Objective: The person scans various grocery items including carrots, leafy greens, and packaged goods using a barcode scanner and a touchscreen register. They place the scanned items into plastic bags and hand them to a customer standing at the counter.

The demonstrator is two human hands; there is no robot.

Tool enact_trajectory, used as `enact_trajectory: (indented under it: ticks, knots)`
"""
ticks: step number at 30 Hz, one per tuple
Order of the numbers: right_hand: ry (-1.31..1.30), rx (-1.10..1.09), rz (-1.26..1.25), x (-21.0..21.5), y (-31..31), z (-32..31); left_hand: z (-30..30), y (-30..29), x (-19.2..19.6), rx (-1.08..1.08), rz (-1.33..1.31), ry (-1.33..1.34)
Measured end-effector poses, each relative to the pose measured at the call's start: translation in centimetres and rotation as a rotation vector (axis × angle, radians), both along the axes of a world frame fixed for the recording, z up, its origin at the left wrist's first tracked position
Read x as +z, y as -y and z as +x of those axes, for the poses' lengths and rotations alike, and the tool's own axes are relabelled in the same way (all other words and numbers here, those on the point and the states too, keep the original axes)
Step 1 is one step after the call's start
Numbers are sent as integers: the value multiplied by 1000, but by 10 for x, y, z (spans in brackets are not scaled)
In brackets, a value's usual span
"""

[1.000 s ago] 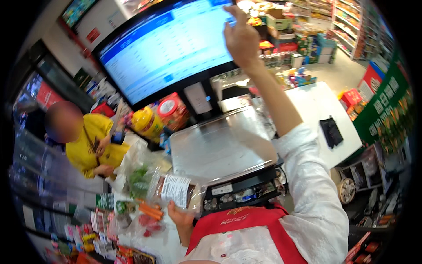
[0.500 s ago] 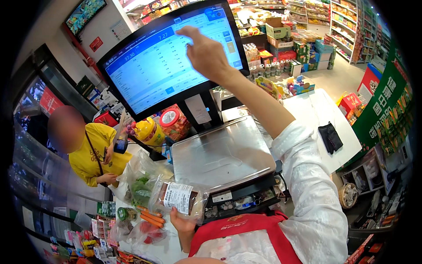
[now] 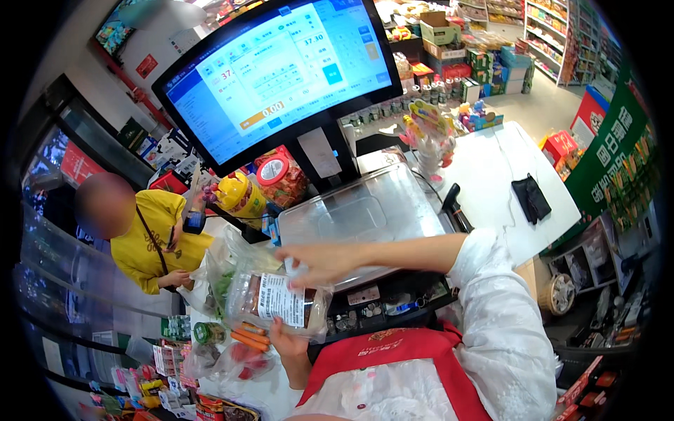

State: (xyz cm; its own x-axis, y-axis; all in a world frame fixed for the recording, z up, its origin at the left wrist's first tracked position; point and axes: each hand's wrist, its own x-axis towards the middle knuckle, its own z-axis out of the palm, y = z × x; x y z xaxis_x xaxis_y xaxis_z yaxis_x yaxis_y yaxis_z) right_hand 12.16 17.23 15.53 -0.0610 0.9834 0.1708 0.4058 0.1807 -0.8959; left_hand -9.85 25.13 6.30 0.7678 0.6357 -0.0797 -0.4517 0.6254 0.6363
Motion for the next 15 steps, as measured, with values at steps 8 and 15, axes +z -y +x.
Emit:
enact_trajectory:
  ticks: [8, 15]
  knots:
    - [-124, -262, -199, -9, 38, -47, 7, -5, 18, -148, 157, 3]
    - [-372, -383, -110, -42, 83, -41, 23, 18, 21, -321, -119, 1]
